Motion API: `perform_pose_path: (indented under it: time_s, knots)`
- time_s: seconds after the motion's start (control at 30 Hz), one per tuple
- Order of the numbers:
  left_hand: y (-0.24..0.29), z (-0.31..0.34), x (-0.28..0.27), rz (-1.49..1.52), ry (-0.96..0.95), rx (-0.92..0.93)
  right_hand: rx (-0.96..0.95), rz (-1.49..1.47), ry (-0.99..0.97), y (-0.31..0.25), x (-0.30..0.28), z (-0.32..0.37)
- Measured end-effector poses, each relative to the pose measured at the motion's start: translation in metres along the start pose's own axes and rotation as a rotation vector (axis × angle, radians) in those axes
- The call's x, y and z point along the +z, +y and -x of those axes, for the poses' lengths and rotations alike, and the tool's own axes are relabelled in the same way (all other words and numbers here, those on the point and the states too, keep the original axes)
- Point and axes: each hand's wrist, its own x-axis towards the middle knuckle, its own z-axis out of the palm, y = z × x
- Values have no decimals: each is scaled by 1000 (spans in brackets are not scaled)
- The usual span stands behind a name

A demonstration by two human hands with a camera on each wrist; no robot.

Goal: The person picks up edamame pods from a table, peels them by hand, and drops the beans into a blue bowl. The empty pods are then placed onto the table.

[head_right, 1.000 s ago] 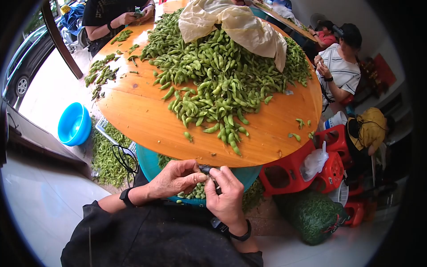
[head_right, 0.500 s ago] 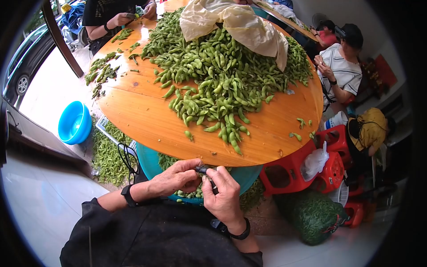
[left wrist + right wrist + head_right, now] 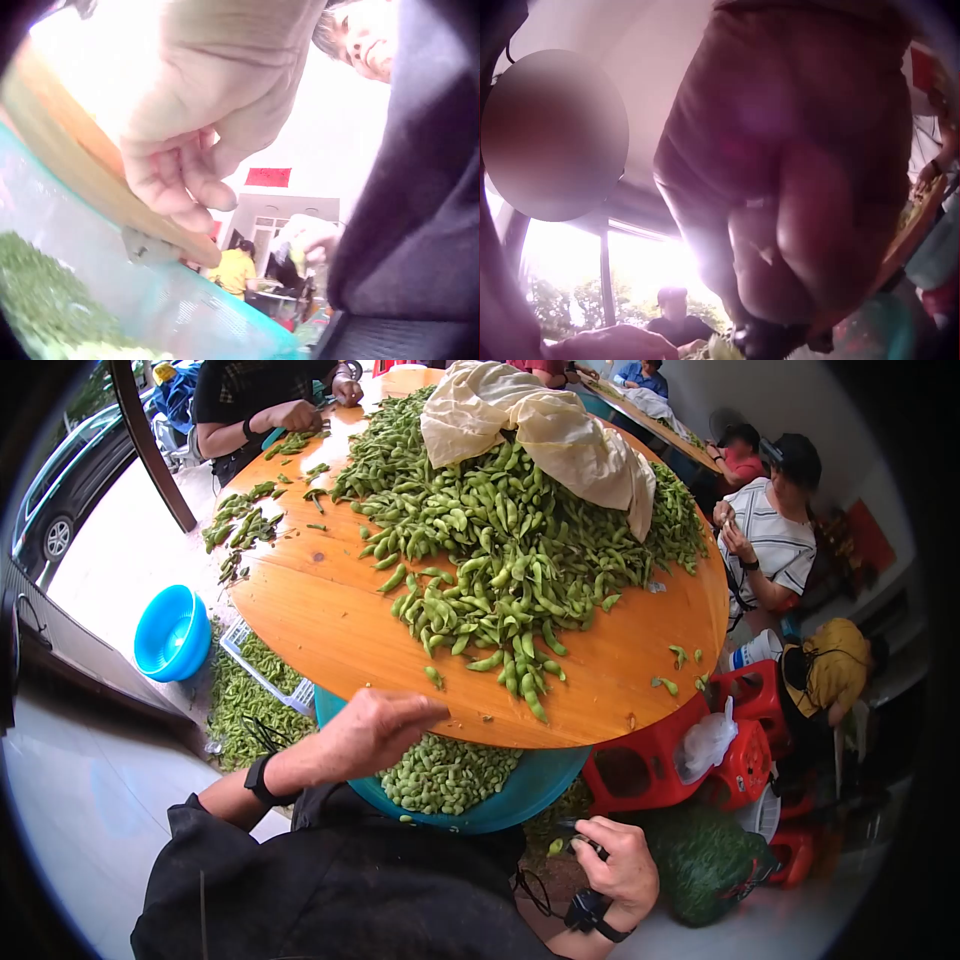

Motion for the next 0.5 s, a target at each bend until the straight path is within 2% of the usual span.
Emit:
perform_pose_path:
  time_s: [0.07, 0.13, 0.2, 0.3, 0.37, 0.43, 0.5]
  knots:
    - [-6, -13, -8, -88, 48, 11, 136, 32, 46, 5, -3, 9]
    - [-9, -24, -13, -396, 26, -68, 170, 29, 100, 10, 5, 4]
    - [-18, -28, -12, -422, 41, -35, 235, -10, 156, 4, 15, -8]
    - [-33, -28, -6, -388, 99, 29, 56, -89, 155, -5, 33, -34]
    - [-29, -27, -5, -325, 138, 68, 20, -197, 222, -11, 53, -53]
    - [-7, -19, -5, 402, -27, -343, 44, -497, 221, -26, 70, -70]
    - [7, -12, 5, 707, 7, -408, 168, -917, 155, -44, 81, -81]
